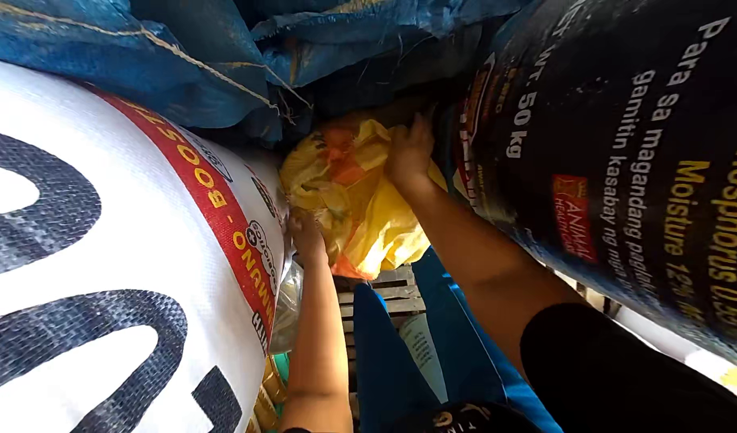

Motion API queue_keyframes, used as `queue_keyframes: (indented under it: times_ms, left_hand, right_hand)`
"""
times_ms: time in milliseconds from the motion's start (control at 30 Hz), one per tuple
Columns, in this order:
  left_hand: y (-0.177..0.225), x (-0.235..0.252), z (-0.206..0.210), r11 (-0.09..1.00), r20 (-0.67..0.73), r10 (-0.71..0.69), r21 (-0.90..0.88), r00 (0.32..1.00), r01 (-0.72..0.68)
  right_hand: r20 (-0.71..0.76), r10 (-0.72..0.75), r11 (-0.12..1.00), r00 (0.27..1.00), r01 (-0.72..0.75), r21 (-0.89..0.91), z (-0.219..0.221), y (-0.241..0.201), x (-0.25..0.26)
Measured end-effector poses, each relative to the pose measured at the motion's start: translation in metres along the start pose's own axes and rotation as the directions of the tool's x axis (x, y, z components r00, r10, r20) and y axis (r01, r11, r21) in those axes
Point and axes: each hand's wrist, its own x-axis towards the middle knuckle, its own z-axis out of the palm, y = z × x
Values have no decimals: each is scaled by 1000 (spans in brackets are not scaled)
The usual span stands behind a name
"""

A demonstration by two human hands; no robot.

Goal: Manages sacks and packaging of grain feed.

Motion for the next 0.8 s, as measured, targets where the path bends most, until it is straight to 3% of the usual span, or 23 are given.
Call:
queue_keyframes:
  times_ms: [67,133,200,300,367,433,533,600,700,767,800]
  left_hand:
    - [-1,-28,-14,956,-57,83,287,995,-63]
    - [-14,-48,-21,858,-40,32,513,999,-7]
    - [-41,-59,-19,858,-21,-122,500,992,116]
    - [-98,-75,-15,953,101,-297,96,949,288]
    - [-147,-91,-24,881,130,-442,-125,887,457]
    - [-195,-103,-47,826,39,-562,-21,826,563]
    - [-232,-113,-74,727,-145,-611,287,778,624]
    - [-217,-112,-73,753,-161,-529,364,833,548]
    - [-159,-112,-58,821,-123,-115,546,986,164]
    - [-126,-110,-44,772,-32,202,621,979,-139]
    - [-113,-105,-35,743,-1,288,631,958,-223]
  right_hand:
    - [82,-254,958,964,262,-117,-1,-15,-13]
    - [232,-416,863,879,462,-203,6,-29,-20]
    - [348,-414,848,841,496,-187,10,-42,-16]
    - [451,-226,945,863,307,-113,3,-57,4]
    - [465,-118,993,878,95,73,-11,-59,21]
    - [427,-24,961,904,-97,258,-17,-53,44]
    - [444,119,906,888,-281,318,-25,-49,68]
    - [421,138,851,897,-324,412,-26,-49,63]
    - [237,13,794,971,-155,588,-25,-50,24]
    - [61,-41,881,997,7,473,-31,-54,-24]
    - [-45,-24,903,999,41,428,-28,-54,-51]
